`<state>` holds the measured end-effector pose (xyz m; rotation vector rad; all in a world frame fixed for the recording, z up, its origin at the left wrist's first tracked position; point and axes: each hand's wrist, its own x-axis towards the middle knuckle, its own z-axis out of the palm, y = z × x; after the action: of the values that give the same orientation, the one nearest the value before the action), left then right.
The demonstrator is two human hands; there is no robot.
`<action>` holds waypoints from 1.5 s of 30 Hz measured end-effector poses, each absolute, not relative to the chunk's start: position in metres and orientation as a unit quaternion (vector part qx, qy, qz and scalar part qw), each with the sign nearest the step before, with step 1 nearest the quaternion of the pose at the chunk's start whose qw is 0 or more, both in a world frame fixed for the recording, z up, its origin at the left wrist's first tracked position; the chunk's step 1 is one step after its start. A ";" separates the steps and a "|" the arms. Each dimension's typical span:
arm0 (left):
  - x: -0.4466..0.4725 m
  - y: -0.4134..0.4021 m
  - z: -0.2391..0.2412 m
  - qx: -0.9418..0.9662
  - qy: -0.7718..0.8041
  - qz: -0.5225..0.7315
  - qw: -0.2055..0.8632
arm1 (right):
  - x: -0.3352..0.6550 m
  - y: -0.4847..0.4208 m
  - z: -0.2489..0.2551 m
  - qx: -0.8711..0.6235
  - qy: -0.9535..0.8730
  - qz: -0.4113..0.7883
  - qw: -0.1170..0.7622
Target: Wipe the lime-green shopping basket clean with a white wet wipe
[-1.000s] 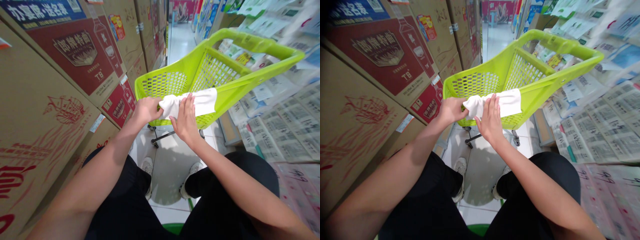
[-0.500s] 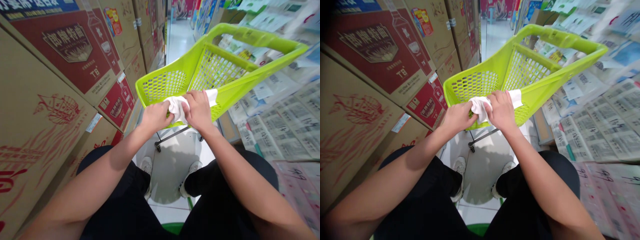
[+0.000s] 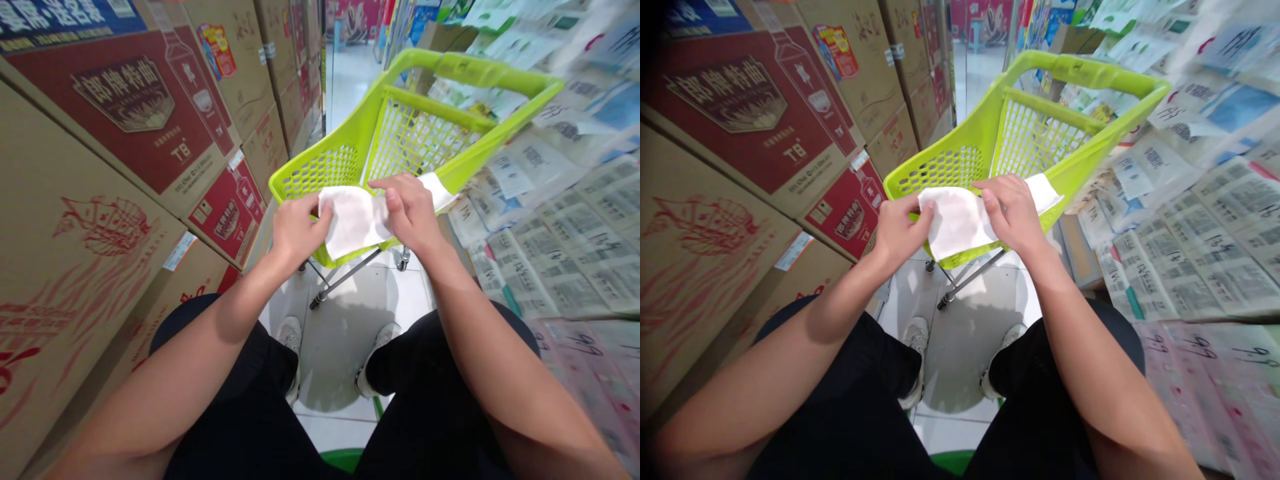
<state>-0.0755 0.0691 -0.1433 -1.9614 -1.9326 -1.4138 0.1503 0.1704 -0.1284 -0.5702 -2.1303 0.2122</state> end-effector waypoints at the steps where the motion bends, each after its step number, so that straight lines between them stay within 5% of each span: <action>1: -0.085 0.075 -0.144 -0.617 -0.608 -0.500 -0.007 | 0.147 0.169 -0.127 -0.226 -0.858 0.089 0.452; 6: -0.140 0.103 -0.153 -0.510 -0.565 -0.630 -0.154 | 0.134 0.169 -0.130 -0.246 -0.885 0.060 0.390; 14: -0.181 0.101 -0.153 -0.475 -0.622 -0.583 -0.218 | 0.142 0.162 -0.136 -0.207 -0.936 0.054 0.279; 23: -0.197 0.128 -0.163 -0.424 -0.663 -0.598 -0.154 | 0.117 0.131 -0.127 -0.177 -0.948 0.064 0.256; 30: -0.208 0.145 -0.179 -0.497 -0.734 -0.463 0.012 | 0.094 0.115 -0.153 -0.143 -0.952 0.050 0.267; 36: -0.207 0.142 -0.179 -0.585 -0.723 -0.364 -0.056 | 0.089 0.119 -0.160 -0.190 -0.945 0.013 0.265; 45: -0.166 0.128 -0.187 -0.600 -0.721 -0.345 0.039 | 0.137 0.156 -0.144 -0.216 -0.944 0.051 0.245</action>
<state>-0.1660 0.1280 -0.1874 -1.8393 -2.2114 -1.0571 0.1372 0.1564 -0.1436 -0.5888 -2.5755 0.1396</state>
